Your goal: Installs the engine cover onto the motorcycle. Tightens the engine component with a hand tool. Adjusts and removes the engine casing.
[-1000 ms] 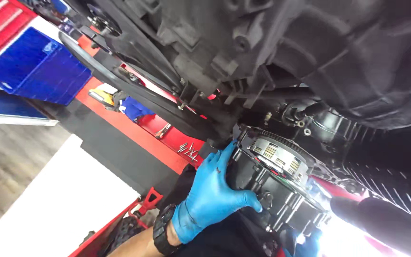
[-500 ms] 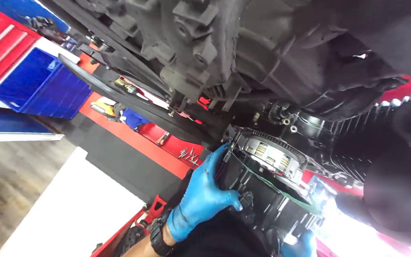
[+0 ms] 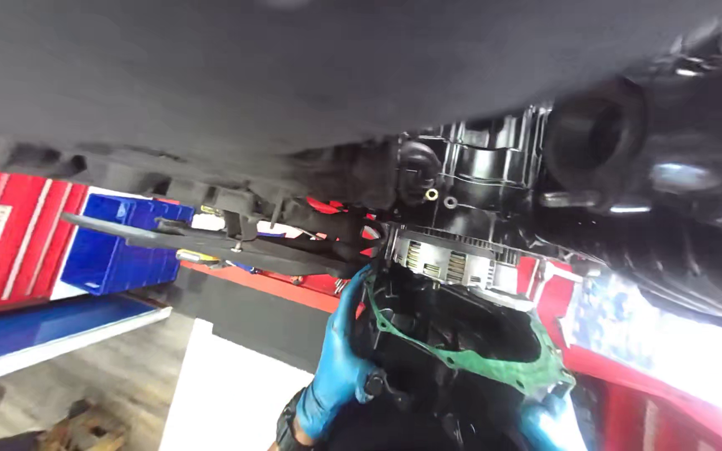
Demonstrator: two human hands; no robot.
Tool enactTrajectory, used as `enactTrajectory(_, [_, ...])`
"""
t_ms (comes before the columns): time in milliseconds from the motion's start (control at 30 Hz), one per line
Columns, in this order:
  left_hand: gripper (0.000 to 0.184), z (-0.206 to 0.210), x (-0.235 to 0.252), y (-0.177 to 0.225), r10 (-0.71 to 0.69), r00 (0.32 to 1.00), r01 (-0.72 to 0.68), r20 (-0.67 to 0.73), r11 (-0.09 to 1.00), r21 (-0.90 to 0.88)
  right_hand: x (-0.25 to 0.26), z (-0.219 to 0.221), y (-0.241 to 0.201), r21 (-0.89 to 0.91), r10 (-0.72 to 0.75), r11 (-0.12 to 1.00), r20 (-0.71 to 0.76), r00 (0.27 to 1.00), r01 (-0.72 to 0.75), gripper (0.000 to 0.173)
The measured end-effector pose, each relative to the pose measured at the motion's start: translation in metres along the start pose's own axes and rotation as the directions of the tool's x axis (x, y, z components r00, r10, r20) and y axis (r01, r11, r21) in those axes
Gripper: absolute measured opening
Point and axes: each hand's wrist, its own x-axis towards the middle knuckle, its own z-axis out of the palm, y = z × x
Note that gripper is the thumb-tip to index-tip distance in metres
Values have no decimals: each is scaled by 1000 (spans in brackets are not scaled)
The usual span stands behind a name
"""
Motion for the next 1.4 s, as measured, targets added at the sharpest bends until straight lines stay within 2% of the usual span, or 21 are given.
enactTrajectory(33, [128,1,1,0,10,1000,-10,1,1000,2,0,0,1,18,5,1000,-11,1000,-5,94])
enactTrajectory(133, [125,1,3,1,40,999,-40,9,999,36,16,11,-13,26,23,999,0,1000,-23,120])
enactTrajectory(200, [123,-2,1,3,38,999,-38,4,998,45,21,18,-22,4,34,999,12,999,-34,126])
enactTrajectory(267, [118,-1,1,6,20,1000,-20,3,999,46,17,18,-19,-12,23,1000,6,1000,-23,121])
enactTrajectory(367, [101,-1,2,7,10,1000,-10,2,1000,24,19,16,-11,36,-31,999,38,999,29,116])
enactTrajectory(533, [107,0,4,13,-13,1000,13,4,999,33,24,17,-9,74,-20,997,12,1000,19,110])
enactTrajectory(700, [99,3,10,23,-43,999,43,-3,996,79,36,14,-11,172,55,983,17,998,-58,117])
enactTrajectory(800, [95,4,11,26,-55,998,55,-5,994,90,42,12,-17,191,99,976,45,994,-106,114])
enactTrajectory(933, [105,6,13,32,-65,998,67,-21,988,142,43,12,-26,217,148,964,29,989,-151,104])
enactTrajectory(1067, [103,8,11,33,-21,1000,20,3,983,183,42,8,-27,219,120,967,40,992,-126,105])
enactTrajectory(1267, [95,14,14,36,-85,994,98,-74,976,193,50,6,-28,245,173,953,46,984,-179,96])
enactTrajectory(1400, [108,10,11,30,-49,998,55,-40,983,174,45,9,-27,234,154,959,37,987,-158,101])
